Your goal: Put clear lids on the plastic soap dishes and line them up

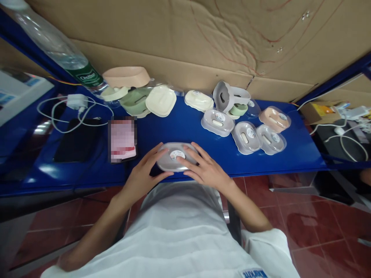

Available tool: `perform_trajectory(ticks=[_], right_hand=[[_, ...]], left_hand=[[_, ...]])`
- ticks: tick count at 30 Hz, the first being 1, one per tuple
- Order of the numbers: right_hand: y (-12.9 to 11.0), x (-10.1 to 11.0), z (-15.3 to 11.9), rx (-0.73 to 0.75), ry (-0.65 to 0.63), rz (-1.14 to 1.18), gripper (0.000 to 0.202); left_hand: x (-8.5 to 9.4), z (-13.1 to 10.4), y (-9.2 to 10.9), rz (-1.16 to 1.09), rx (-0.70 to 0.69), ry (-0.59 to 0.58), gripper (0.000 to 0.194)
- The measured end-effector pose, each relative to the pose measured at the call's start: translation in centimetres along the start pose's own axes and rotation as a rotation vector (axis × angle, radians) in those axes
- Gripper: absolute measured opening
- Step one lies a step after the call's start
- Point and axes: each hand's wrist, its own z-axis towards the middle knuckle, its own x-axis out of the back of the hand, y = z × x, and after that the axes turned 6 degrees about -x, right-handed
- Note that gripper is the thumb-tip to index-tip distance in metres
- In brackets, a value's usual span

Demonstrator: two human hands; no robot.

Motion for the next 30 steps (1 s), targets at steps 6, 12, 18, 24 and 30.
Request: perform_trajectory(ticks=[6,12,18,24,30], right_hand=[[-0.5,0.6,0.4,-0.047,-0.051,0.014,0.053],[-0.3,0.1,0.7,-0.100,-0.092,0.101,0.062],[0.0,-0.2,0.2,-0.172,-0.053,0.223,0.075],[-0.2,-0.2,0.3,-0.176,-0.026,0.224,0.080],[-0.1,-0.2,-0.3,-0.203,-0.034,0.197,0.088]], left_hand=[[0.1,0.0,-0.1,-0.004,0.001,-0.009,0.074],[-0.1,0.1,0.0,0.009,0.046,-0.014,0.076],[-0.2,0.1,0.0,0.001,0.028,-0.033,0.075],[-0.3,-0.1,-0.1,0.003,0.001,-0.052,0.075],[-0.3,-0.2,-0.2,-0.002,-0.019,-0.054,0.077]])
